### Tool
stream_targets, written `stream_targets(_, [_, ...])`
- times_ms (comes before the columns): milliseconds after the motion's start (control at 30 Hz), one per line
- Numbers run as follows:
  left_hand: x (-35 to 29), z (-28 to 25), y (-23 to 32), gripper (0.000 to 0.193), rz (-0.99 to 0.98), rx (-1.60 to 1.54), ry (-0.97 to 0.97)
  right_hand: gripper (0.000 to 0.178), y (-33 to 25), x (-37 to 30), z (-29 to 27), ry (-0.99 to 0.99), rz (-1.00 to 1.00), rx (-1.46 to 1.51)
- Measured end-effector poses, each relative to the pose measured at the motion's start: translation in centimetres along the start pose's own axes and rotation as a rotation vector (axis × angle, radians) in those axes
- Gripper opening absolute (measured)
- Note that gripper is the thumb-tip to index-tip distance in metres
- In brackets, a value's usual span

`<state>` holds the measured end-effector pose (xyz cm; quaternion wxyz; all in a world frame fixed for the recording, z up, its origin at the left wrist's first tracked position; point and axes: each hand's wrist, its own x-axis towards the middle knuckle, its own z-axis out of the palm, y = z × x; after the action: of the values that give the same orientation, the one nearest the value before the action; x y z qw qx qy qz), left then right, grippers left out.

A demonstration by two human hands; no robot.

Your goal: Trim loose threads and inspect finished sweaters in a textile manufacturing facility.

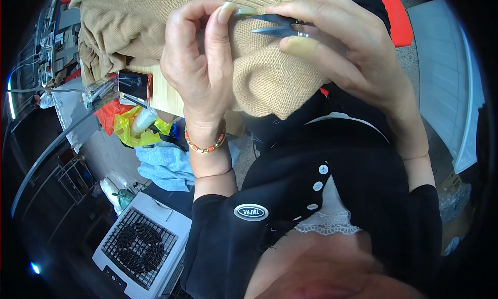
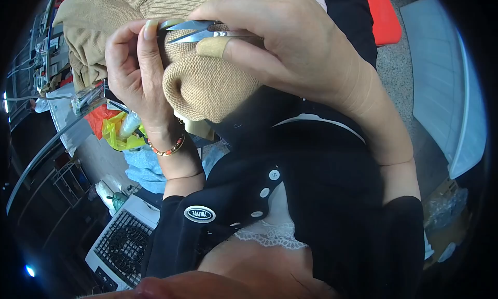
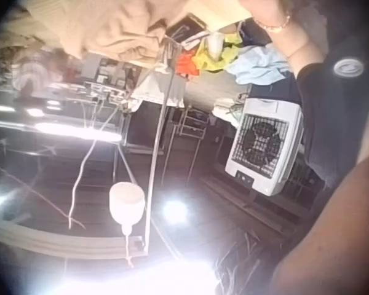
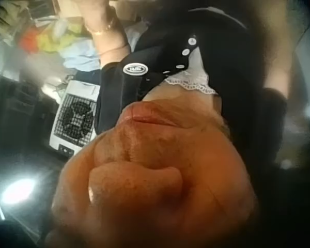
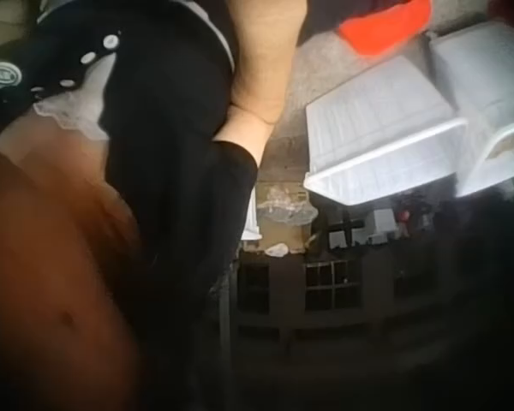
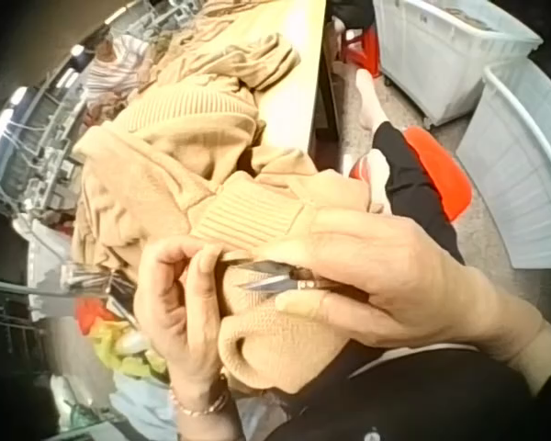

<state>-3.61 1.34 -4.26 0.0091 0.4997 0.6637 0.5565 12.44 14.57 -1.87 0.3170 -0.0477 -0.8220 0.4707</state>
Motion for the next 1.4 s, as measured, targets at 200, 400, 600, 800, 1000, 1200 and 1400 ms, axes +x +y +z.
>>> stream_targets(200, [0.3, 0.1, 0.3, 0.011, -0.03, -0.001, -0.016, 0.028, 6.7, 1.7, 3.6, 0.403, -0.813, -0.061])
stream_targets(400, [0.0, 0.1, 0.4, 0.01, 0.004, 0.092, -0.041, 0.023, 6.4, 1.4, 3.1, 0.347, -0.772, -0.097])
stream_targets(600, [0.1, 0.0, -0.5, 0.013, 0.193, 0.145, -0.011, 0.02, 5.7, 2.0, 2.9, 0.34, -0.777, -0.115])
stream_targets(800, [0.2, -0.2, -0.5, 0.015, 0.232, 0.146, -0.028, 0.02, 4.6, 2.0, 2.0, 0.254, -0.703, -0.087])
stream_targets(1000, [0.3, 0.2, -0.9, 0.011, 0.186, -0.024, 0.007, 0.017, 5.1, 1.9, 2.2, 0.266, -0.685, -0.065])
stream_targets(1200, [-0.6, -0.4, -0.5, 0.012, 0.193, 0.067, 0.068, 0.017, -1.2, 2.2, -0.8, -0.116, 0.022, -0.137])
stream_targets(1400, [-0.7, -0.7, 0.3, 0.011, 0.246, 0.208, 0.015, 0.02, 3.8, 2.4, 2.1, 0.137, -0.37, -0.196])
